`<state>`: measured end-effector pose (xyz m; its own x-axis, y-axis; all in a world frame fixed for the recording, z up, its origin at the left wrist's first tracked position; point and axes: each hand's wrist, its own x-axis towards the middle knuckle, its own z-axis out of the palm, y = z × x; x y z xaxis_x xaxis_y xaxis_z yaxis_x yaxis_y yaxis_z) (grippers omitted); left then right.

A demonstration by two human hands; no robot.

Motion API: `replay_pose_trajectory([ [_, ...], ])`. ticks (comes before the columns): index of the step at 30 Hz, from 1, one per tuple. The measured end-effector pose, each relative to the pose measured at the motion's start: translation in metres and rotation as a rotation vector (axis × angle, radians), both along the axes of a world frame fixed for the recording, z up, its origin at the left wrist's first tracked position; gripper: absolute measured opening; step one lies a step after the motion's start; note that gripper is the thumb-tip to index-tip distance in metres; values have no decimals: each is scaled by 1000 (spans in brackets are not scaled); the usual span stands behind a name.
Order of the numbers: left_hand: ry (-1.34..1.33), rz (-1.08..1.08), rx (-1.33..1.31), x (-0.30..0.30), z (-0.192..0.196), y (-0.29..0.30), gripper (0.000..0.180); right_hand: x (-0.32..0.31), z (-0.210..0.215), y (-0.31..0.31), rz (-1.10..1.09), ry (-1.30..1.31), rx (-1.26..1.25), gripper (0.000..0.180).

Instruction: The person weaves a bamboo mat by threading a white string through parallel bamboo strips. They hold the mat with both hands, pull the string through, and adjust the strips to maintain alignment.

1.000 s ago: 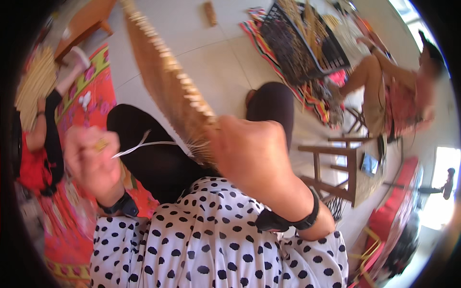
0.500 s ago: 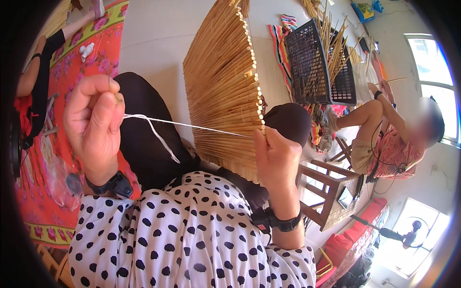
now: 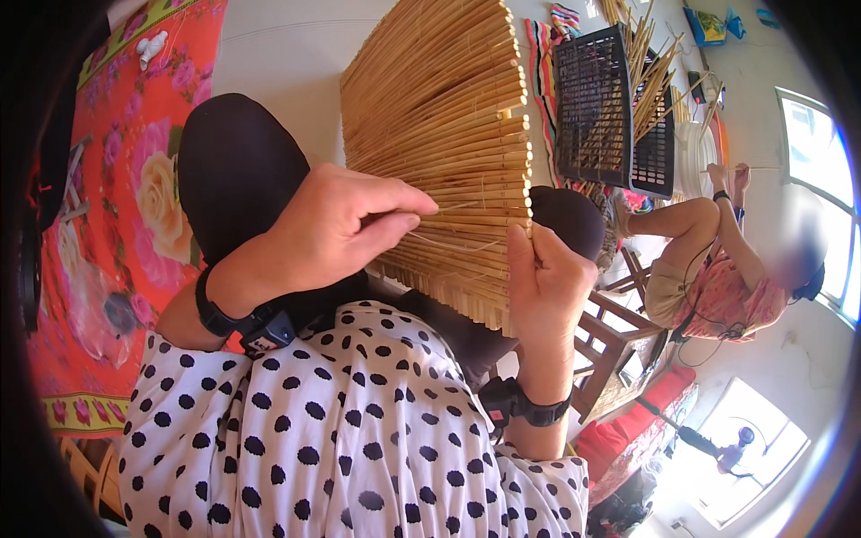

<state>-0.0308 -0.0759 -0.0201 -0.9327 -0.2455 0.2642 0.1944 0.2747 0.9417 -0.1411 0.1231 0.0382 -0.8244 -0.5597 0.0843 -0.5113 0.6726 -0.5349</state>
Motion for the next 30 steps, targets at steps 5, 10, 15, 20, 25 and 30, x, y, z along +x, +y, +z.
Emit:
replay_pose_trajectory([
  [5, 2, -23, -179, -5, -5, 11, 12, -3, 2, 2, -30, -39, 24, 29],
  [10, -34, -65, -294, -11, -3, 16, 9, -4, -2, 4, -41, -43, 12, 30],
  [15, -19, -66, -325, -14, -3, 18, 9, -4, -1, 3, -48, -25, 28, 31],
  [20, -7, -66, -315, -16, -4, 20, 9, -3, 2, 0, -38, -25, 40, 31],
  [25, 7, -61, -300, -16, -4, 20, 8, -1, 3, -2, -35, -27, 39, 31],
  [30, 13, -57, -304, -16, -3, 21, 8, 0, 3, -2, -33, -30, 28, 32],
])
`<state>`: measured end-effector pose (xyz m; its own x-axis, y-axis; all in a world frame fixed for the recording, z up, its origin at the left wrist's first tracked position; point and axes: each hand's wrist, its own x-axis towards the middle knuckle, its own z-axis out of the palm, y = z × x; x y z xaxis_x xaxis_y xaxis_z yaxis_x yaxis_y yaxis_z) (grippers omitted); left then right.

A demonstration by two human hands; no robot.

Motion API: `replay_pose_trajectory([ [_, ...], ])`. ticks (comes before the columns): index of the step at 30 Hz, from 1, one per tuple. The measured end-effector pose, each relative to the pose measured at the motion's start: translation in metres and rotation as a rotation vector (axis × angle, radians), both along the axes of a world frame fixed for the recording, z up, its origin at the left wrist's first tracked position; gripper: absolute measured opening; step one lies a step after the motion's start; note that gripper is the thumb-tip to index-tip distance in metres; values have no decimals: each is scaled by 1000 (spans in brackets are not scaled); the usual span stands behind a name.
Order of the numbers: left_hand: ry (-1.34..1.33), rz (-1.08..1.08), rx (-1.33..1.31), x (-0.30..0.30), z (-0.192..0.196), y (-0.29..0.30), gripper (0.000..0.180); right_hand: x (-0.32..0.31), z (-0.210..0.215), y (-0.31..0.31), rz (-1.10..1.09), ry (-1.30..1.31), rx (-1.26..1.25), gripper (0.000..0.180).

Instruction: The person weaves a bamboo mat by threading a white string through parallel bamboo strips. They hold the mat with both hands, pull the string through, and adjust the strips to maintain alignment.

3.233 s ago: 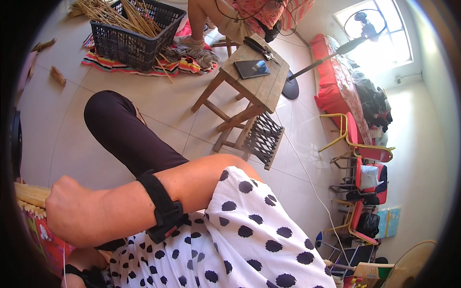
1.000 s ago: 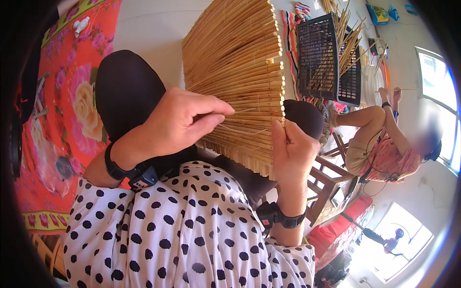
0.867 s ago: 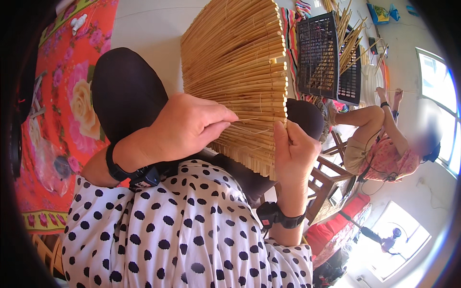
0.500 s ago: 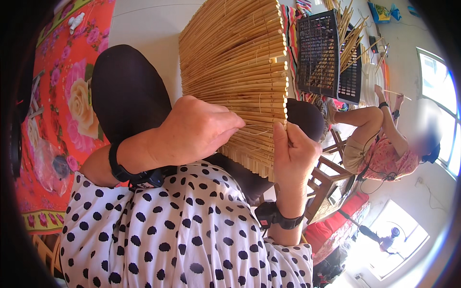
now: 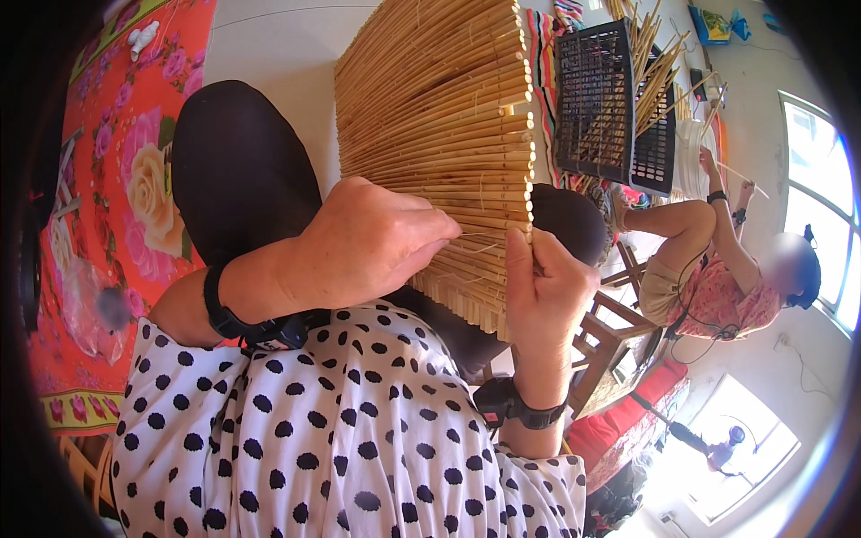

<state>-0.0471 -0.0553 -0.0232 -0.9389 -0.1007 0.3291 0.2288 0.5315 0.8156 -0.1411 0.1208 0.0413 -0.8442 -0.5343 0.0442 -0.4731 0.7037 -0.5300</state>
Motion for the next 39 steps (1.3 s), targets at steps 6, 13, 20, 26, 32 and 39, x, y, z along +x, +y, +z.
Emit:
replay_pose_trajectory([
  [6, 15, -8, 22, 1, 1, 0, 4, 0, -1, 1, 7, 10, -1, 32],
  [13, 23, -10, 28, 3, 0, -1, 6, 2, -1, -2, 10, 12, -9, 31],
  [20, 71, -29, -66, 6, 7, -5, 11, 4, -2, -2, 47, 43, -8, 30],
  [26, 47, -31, -218, 8, 24, -4, 11, 9, 3, -8, 84, 64, 1, 29],
  [32, 16, -12, -208, 10, 25, -4, 11, 13, 6, -12, 107, 32, -33, 27],
  [39, -47, -41, -252, 14, 34, -7, 14, 14, 8, -14, 129, 39, -10, 27],
])
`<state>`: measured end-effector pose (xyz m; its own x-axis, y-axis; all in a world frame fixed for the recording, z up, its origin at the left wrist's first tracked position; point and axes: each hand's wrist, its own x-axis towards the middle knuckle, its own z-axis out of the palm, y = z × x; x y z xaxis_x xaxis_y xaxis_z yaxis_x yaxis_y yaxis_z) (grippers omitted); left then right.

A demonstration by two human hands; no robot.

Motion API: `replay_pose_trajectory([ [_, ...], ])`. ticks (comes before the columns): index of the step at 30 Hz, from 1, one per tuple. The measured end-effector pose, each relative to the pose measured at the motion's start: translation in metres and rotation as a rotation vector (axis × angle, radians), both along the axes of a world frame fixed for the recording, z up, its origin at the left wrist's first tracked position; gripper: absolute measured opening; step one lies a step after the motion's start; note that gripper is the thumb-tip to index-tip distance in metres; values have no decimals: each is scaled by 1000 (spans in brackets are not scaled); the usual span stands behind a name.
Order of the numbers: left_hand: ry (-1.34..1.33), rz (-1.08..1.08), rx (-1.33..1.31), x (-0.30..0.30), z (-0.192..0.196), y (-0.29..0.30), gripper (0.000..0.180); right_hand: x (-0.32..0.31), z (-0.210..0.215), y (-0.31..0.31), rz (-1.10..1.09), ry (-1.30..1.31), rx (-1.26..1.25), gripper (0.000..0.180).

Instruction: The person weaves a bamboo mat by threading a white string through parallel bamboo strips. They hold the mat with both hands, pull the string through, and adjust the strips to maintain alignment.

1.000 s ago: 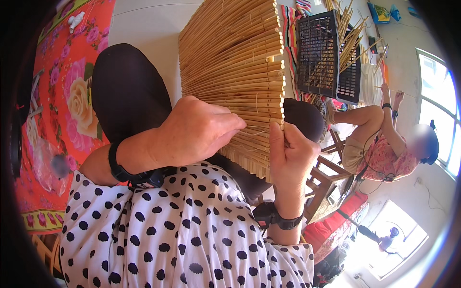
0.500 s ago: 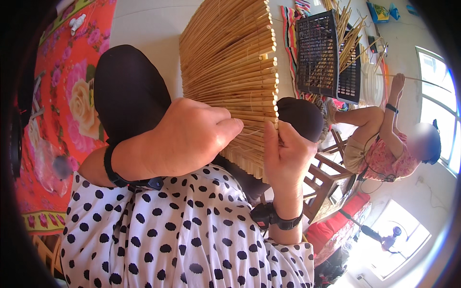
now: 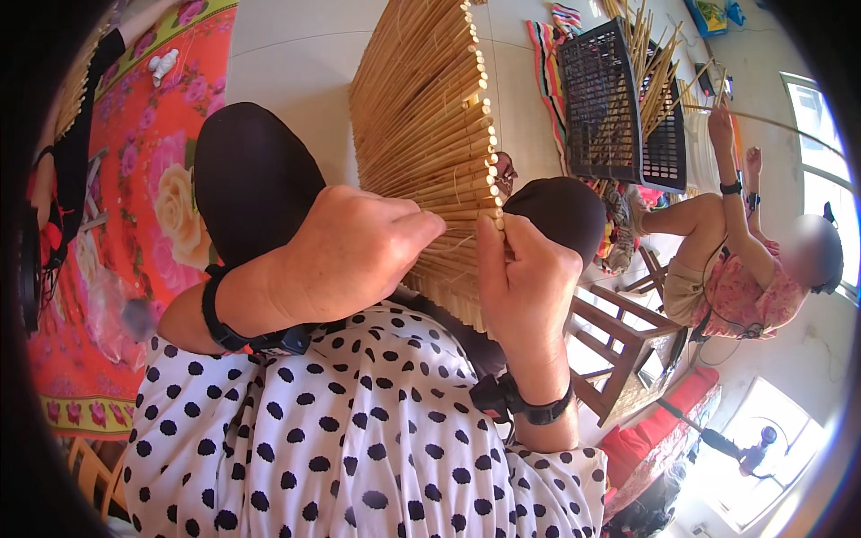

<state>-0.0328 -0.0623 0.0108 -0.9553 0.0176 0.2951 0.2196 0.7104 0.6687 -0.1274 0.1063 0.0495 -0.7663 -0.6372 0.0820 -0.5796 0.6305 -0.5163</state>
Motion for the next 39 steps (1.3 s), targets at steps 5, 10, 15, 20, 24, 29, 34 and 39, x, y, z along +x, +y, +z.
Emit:
replay_pose_trajectory([
  [5, 17, 55, 16, 10, 2, -4, 11, -8, -6, 8, -84, -6, 5, 29],
  [10, 60, 61, 64, 6, -3, 0, 11, -13, -7, 11, -70, -38, -4, 30],
  [15, 53, 44, 83, 1, -6, 5, 9, -12, -7, 10, -66, -40, -18, 30],
  [20, 63, 50, 98, -3, -8, 7, 6, -12, -7, 11, -66, -39, -2, 29],
  [24, 47, 50, 81, -4, -6, 7, 5, -11, -6, 10, -70, -50, -6, 28],
  [29, 55, 52, 85, -4, -8, 8, 6, -10, -6, 10, -66, -45, -5, 28],
  [34, 53, 44, 55, -5, -8, 7, 6, -10, -5, 10, -55, -47, -12, 28],
  [39, 36, 49, 61, -4, -8, 8, 7, -10, -4, 10, -54, -54, -1, 30],
])
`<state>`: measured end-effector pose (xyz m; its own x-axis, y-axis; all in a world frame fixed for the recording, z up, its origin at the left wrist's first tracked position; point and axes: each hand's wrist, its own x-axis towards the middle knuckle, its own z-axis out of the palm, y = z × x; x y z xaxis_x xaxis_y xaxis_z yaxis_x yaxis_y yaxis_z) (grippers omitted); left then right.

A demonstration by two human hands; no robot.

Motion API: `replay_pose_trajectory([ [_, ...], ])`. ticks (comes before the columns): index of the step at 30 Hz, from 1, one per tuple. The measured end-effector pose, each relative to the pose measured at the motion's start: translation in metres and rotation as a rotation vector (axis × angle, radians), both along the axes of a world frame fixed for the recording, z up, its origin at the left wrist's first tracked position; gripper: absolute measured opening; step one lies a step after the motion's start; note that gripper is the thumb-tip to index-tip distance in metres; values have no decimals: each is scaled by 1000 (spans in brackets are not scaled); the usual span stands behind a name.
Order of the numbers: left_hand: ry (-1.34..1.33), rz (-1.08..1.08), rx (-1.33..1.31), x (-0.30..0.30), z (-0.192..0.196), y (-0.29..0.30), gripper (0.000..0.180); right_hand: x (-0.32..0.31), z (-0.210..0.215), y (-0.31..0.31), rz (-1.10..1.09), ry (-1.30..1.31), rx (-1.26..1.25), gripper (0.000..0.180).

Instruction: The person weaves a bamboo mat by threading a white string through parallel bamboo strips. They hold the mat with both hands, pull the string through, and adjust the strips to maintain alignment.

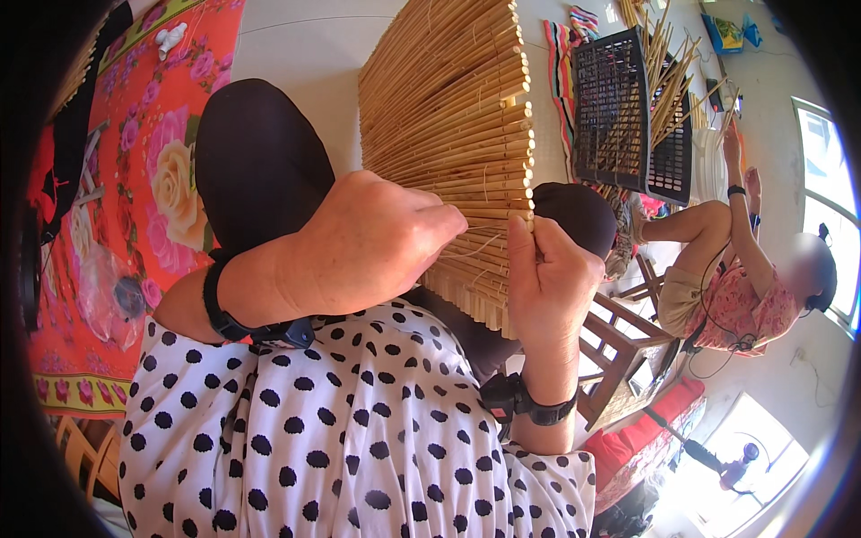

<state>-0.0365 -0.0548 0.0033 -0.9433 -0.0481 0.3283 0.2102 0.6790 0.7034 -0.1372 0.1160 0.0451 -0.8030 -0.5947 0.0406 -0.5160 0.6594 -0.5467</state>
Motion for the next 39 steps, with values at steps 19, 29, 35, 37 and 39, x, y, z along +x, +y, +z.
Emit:
replay_pose_trajectory([
  [19, -37, -20, -61, 0, 3, -6, 9, 1, 0, -1, 13, -4, -24, 28],
  [29, -28, -29, -39, -3, 5, -7, 7, 5, 0, -3, 63, 54, -5, 31],
  [35, -46, -37, -13, -6, 5, -12, 8, 7, 1, -6, 61, 29, -8, 35],
  [37, -49, -41, 29, -3, 5, -14, 8, 10, 1, -8, 57, 17, -39, 27],
  [39, -62, -31, 71, 0, 9, -15, 9, 15, 1, -9, 12, -49, -112, 23],
])
